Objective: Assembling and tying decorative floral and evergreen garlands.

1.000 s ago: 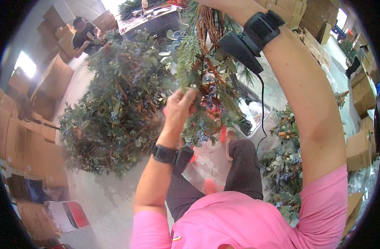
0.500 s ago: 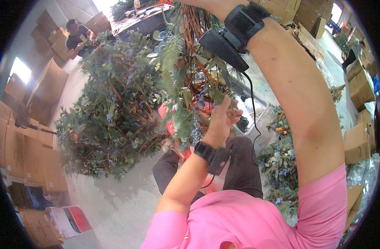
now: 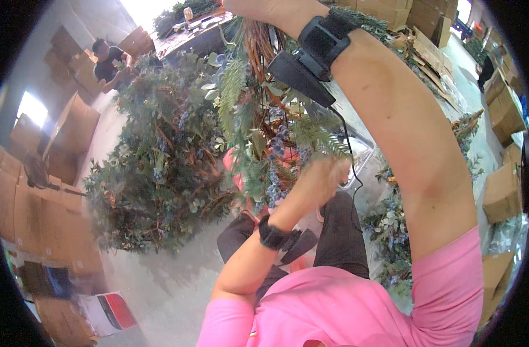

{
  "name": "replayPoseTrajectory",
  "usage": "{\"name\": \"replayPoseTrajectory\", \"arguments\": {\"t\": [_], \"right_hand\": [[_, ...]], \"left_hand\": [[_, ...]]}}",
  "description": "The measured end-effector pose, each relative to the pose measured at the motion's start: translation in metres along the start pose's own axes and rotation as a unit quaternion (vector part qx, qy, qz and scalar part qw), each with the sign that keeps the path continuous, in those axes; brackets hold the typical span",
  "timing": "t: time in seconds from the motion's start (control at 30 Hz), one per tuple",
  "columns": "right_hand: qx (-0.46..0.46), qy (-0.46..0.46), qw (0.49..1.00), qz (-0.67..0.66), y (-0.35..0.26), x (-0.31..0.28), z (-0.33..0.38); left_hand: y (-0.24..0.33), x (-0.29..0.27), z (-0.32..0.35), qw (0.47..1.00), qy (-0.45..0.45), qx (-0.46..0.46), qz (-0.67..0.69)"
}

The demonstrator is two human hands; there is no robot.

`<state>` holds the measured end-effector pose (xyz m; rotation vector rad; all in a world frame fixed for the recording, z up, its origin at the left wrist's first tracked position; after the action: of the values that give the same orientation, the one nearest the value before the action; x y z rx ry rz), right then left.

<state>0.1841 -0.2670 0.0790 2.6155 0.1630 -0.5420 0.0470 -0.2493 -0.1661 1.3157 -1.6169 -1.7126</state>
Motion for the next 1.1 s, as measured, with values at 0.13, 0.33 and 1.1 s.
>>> {"name": "replayPoseTrajectory", "arguments": {"t": [0.13,0.33,1.1], "right_hand": [[0.017,0.05,0.998,-0.023,0.01,-0.001,0.005],[-0.087,0.076,0.991,-0.064,0.018,-0.023,0.005],[0.314,-0.096,0.691,-0.645,-0.086,0.007,0.231]], "left_hand": [[0.052,-0.022,0.03,0.983,-0.098,0.08,-0.134],[0.137,-0.154,0.008,0.852,0.437,0.265,-0.116],[0.148,-0.277,-0.038,0.887,0.382,0.232,-0.119]]}}
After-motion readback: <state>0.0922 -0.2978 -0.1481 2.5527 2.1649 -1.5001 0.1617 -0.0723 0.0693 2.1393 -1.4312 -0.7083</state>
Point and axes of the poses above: each hand's wrist, its own z-axis away from the middle knuckle, its own x-axis out of the palm, y = z × x, the point moved 3 cm from there along -z, towards the middle knuckle, and after that the axes turned 8 degrees about y, right-handed, at the moved point
